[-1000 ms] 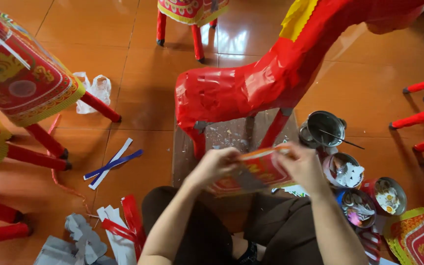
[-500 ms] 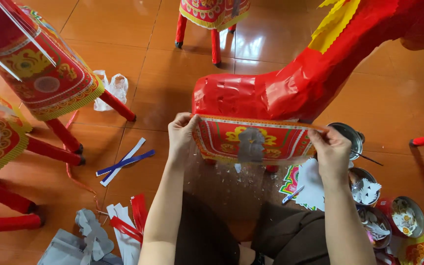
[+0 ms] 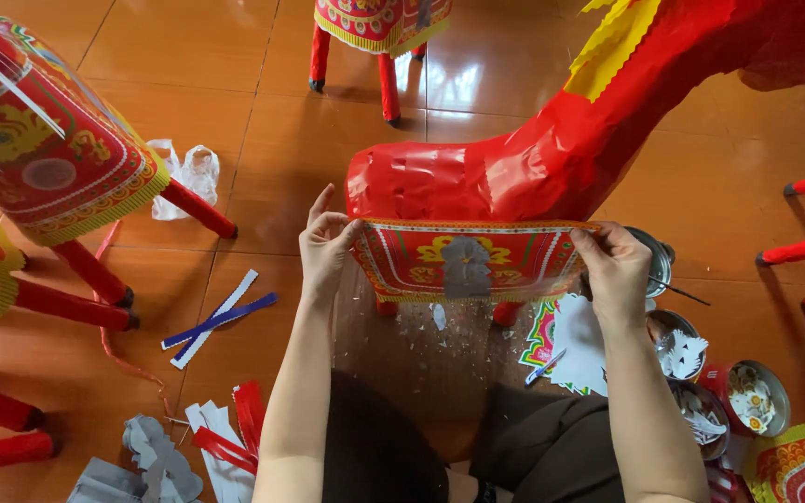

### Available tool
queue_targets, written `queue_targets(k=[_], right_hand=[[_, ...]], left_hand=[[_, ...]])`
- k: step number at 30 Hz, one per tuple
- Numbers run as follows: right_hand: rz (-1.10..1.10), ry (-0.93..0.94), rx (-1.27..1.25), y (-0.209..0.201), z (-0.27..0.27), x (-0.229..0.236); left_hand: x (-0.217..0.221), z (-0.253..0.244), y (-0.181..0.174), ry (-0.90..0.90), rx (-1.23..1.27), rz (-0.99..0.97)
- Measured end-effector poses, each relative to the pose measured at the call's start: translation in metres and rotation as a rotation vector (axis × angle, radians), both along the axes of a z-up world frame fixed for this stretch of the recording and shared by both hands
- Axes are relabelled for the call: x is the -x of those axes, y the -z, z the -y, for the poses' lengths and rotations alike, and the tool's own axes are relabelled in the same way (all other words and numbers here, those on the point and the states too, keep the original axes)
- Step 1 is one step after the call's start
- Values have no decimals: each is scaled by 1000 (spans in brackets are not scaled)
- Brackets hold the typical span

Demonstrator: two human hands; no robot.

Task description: Decorating paper-mache horses by gluing on colorful paper patterns and manes.

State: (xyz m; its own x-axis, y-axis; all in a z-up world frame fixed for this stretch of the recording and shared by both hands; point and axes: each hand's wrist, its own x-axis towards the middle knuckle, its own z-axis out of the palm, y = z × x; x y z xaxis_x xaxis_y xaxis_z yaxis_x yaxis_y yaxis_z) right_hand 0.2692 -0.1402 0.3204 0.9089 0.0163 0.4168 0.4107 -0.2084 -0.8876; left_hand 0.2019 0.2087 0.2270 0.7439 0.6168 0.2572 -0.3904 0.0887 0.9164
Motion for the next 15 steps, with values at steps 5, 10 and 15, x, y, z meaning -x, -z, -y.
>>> queue_targets(k=[5, 10, 15], right_hand=[[31, 13, 39, -5, -1, 0], [28, 11, 15, 4, 2, -9], [-11, 23, 37, -7, 1, -5]], left_hand=[[-4, -3, 1, 86, 67, 49], [-5, -3, -1, 114, 66, 52], [-1, -4, 0, 139, 30, 39]])
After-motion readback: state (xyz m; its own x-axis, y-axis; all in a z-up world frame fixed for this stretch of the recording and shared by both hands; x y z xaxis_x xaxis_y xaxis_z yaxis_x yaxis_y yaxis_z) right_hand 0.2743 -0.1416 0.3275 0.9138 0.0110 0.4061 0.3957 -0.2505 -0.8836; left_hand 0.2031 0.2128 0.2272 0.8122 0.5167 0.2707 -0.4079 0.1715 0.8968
